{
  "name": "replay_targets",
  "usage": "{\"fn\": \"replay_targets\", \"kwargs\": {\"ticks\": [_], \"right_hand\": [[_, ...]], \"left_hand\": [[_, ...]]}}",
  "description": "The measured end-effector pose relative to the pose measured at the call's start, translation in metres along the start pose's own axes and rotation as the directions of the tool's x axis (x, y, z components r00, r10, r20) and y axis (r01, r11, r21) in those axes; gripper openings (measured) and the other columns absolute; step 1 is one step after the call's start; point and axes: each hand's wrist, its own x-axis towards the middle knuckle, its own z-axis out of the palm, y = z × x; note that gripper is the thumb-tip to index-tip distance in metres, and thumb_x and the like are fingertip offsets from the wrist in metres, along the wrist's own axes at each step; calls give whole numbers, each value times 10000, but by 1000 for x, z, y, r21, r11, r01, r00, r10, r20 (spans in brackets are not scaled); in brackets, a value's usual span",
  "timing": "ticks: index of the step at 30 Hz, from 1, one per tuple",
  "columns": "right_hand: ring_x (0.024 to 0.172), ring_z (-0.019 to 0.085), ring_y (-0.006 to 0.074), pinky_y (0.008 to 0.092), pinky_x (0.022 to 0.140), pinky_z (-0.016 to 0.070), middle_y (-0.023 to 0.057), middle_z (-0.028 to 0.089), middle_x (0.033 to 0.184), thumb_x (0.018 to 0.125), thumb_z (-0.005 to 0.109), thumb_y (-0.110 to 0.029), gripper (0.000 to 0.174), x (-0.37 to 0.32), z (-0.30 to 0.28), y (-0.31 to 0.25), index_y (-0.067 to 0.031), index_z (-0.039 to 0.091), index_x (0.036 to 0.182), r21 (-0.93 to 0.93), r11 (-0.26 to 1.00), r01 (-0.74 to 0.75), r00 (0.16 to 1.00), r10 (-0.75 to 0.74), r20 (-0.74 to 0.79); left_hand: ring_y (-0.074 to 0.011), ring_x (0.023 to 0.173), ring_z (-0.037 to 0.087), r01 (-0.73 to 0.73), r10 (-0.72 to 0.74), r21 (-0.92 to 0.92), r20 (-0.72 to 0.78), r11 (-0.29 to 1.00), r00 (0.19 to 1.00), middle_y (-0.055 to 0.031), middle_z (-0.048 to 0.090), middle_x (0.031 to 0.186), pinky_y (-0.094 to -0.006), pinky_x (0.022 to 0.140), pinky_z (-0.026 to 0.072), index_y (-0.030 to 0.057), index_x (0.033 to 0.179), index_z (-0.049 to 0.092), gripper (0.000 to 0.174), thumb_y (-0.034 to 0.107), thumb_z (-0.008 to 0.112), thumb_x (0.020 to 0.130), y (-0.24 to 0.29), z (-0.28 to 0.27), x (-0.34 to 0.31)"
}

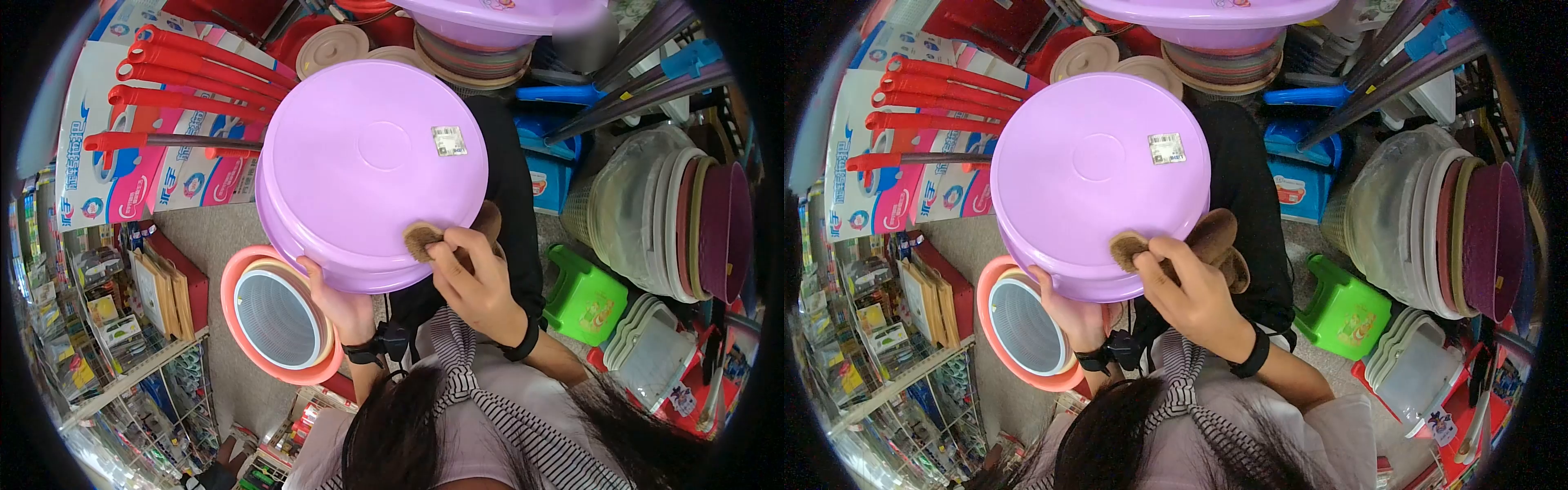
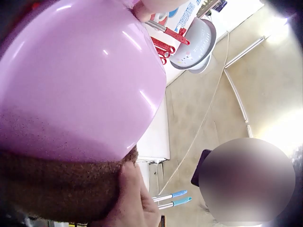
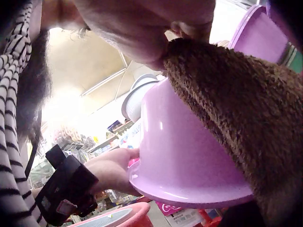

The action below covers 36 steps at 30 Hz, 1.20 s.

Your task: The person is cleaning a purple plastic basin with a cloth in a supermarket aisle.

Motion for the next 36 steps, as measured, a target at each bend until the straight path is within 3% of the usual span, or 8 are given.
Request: {"fn": "replay_targets", "kwargs": {"ticks": [5,9,13,17,20,24,32,36], "right_hand": [[711,637,246,320,569,532,140,565,1016,723,684,42,298,2,-2,9,17,611,1010,-26,999,41,999,-42,-19],[766,628,262,323,582,531,130,554,1013,726,685,51,286,-3,-10,25,9,603,997,-78,994,-78,996,75,-45],[727,653,253,307,557,539,144,592,1017,734,687,32,291,-2,0,10,8,635,1019,27,999,45,999,-44,-18],[699,649,244,314,554,539,134,595,1003,745,691,16,255,-4,-10,17,4,638,994,-57,996,73,997,-72,12],[685,637,230,314,538,531,113,584,1011,747,693,15,246,-4,-16,31,-8,632,984,-99,992,-75,996,70,-47],[684,632,224,304,563,529,132,576,1004,713,688,57,254,-3,-4,0,27,628,958,-22,997,71,997,-71,-7],[675,631,204,293,544,513,134,575,1019,711,688,36,236,-7,-11,13,28,640,942,-74,997,25,1000,-25,0],[648,633,195,270,536,518,147,573,1035,701,662,29,270,-4,3,-1,37,630,970,26,992,123,992,-122,-37]], "left_hand": [[-258,1293,405,16,-16,-27,0,1000,1000,-108,442,1381,-419,1093,307,42,1398,355,591,437,477,976,2,-3,-2],[-263,1284,415,-1,1,-13,25,1000,1000,-110,443,1379,-425,1083,322,39,1398,353,596,438,479,974,6,7,-6],[-273,1274,429,1,-1,8,3,1000,1000,-117,453,1369,-433,1072,340,33,1395,355,603,443,482,972,8,9,-4],[-276,1272,432,-5,5,-3,23,1000,1000,-120,451,1371,-436,1071,342,28,1397,350,610,444,483,970,6,5,-6],[-276,1276,427,-72,72,50,7,996,997,-123,441,1379,-437,1074,338,27,1404,338,614,442,479,973,6,9,-6],[-276,1280,422,-45,42,49,56,998,998,-129,432,1384,-433,1072,340,29,1408,329,616,439,479,974,6,9,-6],[-281,1269,434,-64,61,51,67,997,996,-137,440,1373,-445,1063,350,20,1398,339,623,439,500,966,3,2,-2],[-284,1262,441,-59,57,67,33,996,998,-136,446,1366,-452,1060,355,26,1402,326,625,436,502,966,5,11,-8]]}}
